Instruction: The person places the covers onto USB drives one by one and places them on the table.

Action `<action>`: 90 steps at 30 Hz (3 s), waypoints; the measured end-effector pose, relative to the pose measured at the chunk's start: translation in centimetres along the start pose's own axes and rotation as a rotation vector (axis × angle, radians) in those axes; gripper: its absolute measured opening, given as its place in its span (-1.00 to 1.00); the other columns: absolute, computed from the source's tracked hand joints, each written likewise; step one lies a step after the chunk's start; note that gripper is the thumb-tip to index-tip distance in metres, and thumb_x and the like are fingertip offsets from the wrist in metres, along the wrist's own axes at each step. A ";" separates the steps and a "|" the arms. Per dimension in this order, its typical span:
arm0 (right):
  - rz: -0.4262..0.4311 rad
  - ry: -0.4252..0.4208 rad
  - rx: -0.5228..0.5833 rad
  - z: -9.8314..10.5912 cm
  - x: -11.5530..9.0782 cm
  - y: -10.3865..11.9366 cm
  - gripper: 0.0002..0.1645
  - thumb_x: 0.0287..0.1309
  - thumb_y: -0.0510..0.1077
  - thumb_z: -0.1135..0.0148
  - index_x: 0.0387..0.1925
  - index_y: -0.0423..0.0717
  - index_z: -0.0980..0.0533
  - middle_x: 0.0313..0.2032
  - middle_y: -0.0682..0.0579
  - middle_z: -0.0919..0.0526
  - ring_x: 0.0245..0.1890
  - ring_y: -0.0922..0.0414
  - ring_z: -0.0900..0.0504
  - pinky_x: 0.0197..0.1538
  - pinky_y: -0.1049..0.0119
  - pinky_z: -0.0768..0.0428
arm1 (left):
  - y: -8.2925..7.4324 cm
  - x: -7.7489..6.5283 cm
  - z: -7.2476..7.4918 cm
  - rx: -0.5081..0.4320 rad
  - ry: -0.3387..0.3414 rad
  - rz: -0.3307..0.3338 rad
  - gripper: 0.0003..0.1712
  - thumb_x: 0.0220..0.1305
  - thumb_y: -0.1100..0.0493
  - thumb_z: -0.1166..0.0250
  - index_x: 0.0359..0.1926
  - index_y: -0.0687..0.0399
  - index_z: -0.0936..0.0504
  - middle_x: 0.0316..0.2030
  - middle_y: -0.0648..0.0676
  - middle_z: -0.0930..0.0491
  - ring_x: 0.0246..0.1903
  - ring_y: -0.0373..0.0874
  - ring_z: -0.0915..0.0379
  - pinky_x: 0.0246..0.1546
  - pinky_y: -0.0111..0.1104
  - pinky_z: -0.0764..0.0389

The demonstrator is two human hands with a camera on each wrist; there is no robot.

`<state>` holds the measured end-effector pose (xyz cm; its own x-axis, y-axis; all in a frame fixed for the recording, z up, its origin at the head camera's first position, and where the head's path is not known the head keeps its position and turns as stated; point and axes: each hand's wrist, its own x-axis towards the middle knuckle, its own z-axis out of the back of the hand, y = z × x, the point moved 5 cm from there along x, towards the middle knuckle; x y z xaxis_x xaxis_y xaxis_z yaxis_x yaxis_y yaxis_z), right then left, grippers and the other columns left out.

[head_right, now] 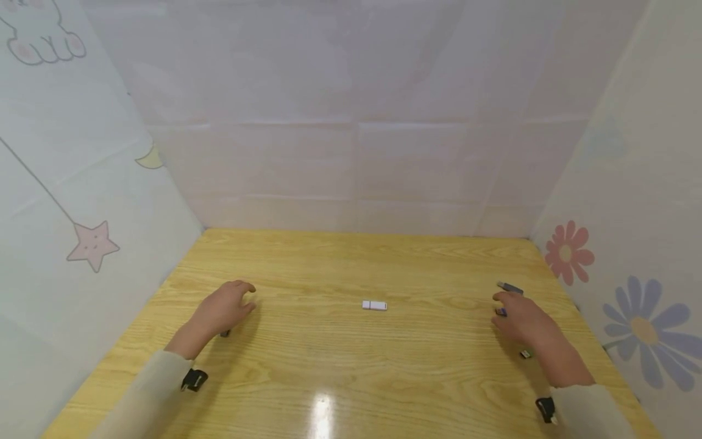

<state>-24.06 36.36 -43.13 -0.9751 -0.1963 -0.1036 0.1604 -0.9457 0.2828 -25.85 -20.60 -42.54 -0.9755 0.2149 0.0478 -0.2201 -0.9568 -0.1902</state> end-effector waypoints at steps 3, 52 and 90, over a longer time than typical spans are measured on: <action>-0.003 -0.004 -0.012 -0.1 0.1 -0.7 -0.32 0.13 -0.07 -0.23 0.14 -0.46 -0.30 0.10 -0.56 -0.25 0.06 -0.50 -0.25 -0.04 -0.30 -0.37 | 0.4 -0.1 -0.1 0.004 0.006 0.011 -0.56 0.22 0.06 -0.27 0.09 0.14 -0.51 0.08 0.20 -0.48 0.08 0.15 -0.37 -0.03 -0.02 -0.49; -0.034 0.112 -0.023 -0.8 1.8 -3.6 -0.69 0.12 -0.39 -0.06 -0.07 -0.35 -0.46 -0.16 -0.43 -0.51 -0.34 -0.09 -0.51 -0.50 0.25 -0.35 | 4.0 0.3 -1.5 -0.004 0.054 0.024 -0.79 0.23 0.28 -0.23 -0.11 0.24 -0.59 -0.24 0.10 -0.51 -0.24 -0.05 -0.49 -0.20 -0.21 -0.57; 0.016 -0.037 -0.013 -0.4 1.1 -1.5 -0.84 0.21 -0.18 -0.11 -0.25 -0.23 -0.44 -0.48 0.09 -0.44 -0.52 0.15 -0.35 -0.47 0.28 -0.31 | 3.5 0.8 -1.3 -0.012 0.099 0.065 -0.89 0.20 0.32 -0.23 -0.24 0.22 -0.60 -0.32 0.09 -0.50 -0.37 -0.09 -0.44 -0.30 -0.24 -0.55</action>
<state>-25.28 37.51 -44.05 -0.9774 -0.2017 -0.0633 0.1775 -0.9458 0.2719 -27.44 -23.48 -44.45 -0.9833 0.1712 -0.0623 -0.1556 -0.9671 -0.2014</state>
